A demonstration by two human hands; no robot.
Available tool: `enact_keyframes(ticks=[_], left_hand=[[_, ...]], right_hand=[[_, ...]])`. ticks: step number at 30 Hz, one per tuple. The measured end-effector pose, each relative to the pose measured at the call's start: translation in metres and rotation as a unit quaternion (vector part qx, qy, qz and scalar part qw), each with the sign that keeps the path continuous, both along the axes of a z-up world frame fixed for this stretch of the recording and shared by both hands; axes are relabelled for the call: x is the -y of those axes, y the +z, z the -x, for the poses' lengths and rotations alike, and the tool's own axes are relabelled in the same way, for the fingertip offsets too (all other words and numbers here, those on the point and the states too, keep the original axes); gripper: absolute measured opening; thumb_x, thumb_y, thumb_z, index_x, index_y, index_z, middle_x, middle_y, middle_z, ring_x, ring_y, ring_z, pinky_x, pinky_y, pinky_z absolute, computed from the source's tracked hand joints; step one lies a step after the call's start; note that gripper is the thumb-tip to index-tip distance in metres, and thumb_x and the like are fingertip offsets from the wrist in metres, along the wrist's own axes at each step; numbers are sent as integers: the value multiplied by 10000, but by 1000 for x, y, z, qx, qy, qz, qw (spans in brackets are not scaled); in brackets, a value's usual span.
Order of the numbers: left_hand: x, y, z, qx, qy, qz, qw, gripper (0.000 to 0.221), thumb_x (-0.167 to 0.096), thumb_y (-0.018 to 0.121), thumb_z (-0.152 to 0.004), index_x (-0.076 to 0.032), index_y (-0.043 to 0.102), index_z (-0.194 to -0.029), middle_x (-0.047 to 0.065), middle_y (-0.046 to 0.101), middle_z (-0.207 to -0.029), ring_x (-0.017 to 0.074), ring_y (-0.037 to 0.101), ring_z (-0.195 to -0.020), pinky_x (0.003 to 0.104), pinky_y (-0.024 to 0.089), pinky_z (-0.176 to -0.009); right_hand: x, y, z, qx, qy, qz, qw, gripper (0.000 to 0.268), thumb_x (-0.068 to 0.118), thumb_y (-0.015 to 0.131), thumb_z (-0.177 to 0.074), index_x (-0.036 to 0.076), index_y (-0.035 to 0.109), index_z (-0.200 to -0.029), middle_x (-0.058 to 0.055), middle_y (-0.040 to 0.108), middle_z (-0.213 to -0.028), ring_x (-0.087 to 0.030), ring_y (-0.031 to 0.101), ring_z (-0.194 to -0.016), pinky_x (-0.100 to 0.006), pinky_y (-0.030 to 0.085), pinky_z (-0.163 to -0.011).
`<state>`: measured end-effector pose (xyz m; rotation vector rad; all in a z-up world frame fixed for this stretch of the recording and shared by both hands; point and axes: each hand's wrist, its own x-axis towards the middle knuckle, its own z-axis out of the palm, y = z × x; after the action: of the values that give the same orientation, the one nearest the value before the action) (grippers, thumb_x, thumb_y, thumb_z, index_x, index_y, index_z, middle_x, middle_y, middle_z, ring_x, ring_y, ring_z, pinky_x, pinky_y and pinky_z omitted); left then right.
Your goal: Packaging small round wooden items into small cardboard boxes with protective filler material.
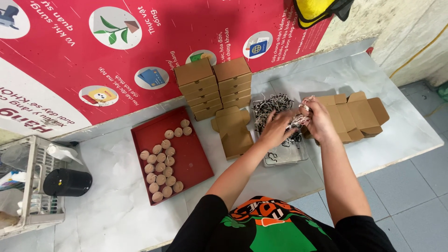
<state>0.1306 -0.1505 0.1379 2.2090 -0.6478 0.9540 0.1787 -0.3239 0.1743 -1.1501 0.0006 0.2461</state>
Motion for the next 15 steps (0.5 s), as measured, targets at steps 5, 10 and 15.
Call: enact_keyframes(ticks=[5, 10, 15], left_hand=[[14, -116, -35, -335, -57, -112, 934, 172, -138, 594, -1035, -117, 710, -1160, 107, 731, -1041, 275, 696, -1045, 475, 462, -1071], [18, -143, -28, -351, -2, -209, 913, 296, -89, 561, -992, -145, 706, -1245, 80, 741, -1131, 271, 666, -1156, 461, 466, -1035], [-2, -100, -2, -233, -40, -186, 954, 641, -310, 760, -795, -86, 614, -1379, 114, 538, -1446, 327, 493, -1319, 487, 374, -1072]], right_hand=[[0, 43, 6, 49, -7, -36, 998, 76, 131, 458, -1030, 107, 529, -1012, 26, 419, -677, -126, 445, -667, -289, 385, -587], [2, 92, 20, 119, 4, -96, 988, 74, 121, 451, -1033, 108, 521, -1015, 41, 345, -657, -116, 348, -624, -299, 333, -585], [-20, 85, 21, 154, 75, -75, 982, 92, 103, 444, -988, 102, 534, -1010, 41, 348, -658, -107, 318, -604, -293, 300, -570]])
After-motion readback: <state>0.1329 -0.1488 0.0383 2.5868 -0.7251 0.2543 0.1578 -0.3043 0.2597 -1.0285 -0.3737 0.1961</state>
